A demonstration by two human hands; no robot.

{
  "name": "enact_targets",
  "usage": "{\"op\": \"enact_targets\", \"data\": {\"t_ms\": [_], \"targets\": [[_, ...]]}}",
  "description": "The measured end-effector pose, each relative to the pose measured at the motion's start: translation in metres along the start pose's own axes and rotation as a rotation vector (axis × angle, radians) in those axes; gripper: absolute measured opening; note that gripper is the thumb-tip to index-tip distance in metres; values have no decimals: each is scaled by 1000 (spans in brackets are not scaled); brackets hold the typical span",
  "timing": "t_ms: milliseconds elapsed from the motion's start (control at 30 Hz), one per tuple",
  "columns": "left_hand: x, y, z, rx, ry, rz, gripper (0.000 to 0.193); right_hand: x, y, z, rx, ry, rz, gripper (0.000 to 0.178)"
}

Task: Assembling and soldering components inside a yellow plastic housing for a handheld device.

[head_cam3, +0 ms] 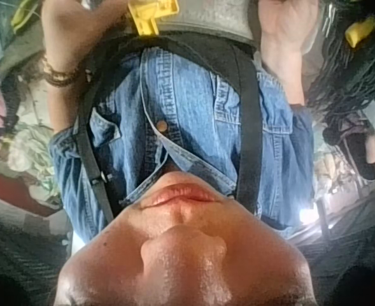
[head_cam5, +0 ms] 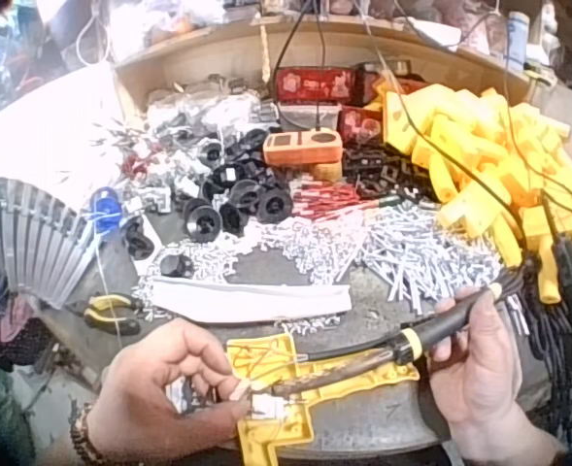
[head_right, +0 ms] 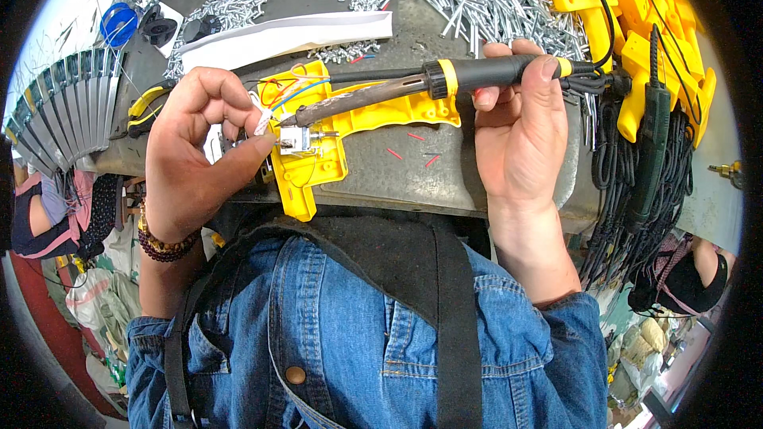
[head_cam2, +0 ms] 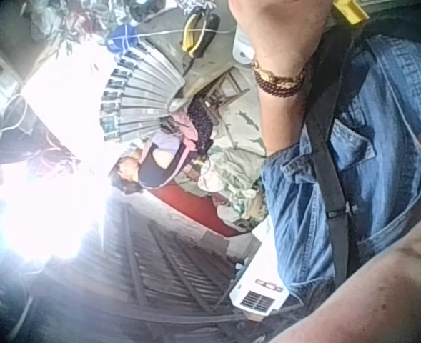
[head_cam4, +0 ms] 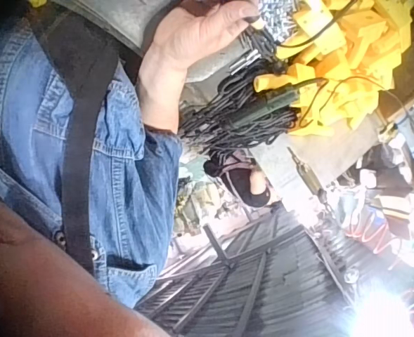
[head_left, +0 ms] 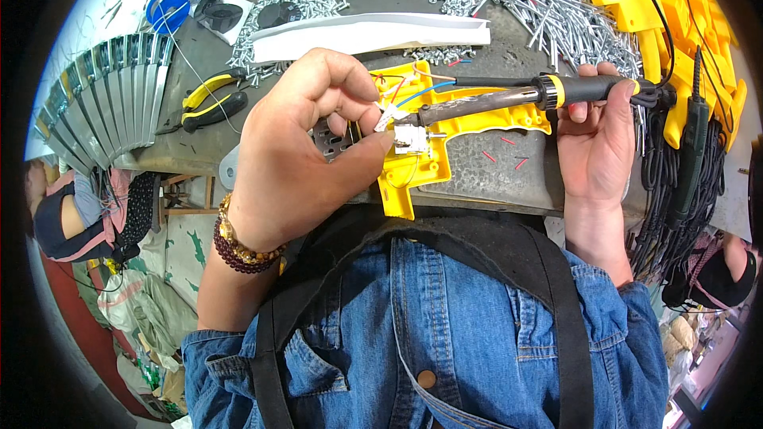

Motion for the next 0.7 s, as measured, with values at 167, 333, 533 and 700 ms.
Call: {"op": "enact_targets", "data": {"t_ms": [167,333,533,700], "targets": [[-2,0,-1,4,-29,41,32,0,0,0,-7,-2,2,39],[-3,-1,-1,-6,-32,50,32,2,0,-1,-11,-1,-17,38],[2,0,3,5,42,-41,35,0,0,0,-11,7,-17,38],[2,-1,2,-15,29,-34,35,1,0,0,-10,3,-19,38]]}}
Point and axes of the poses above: each hand's wrist, its own y-axis towards the middle knuckle, its own x-axis out of the palm, z = x × y, the point moved 10 cm from there along y, towards the middle knuckle, and after that the axes turned 11 degrees about -z, right-handed, at the moved point
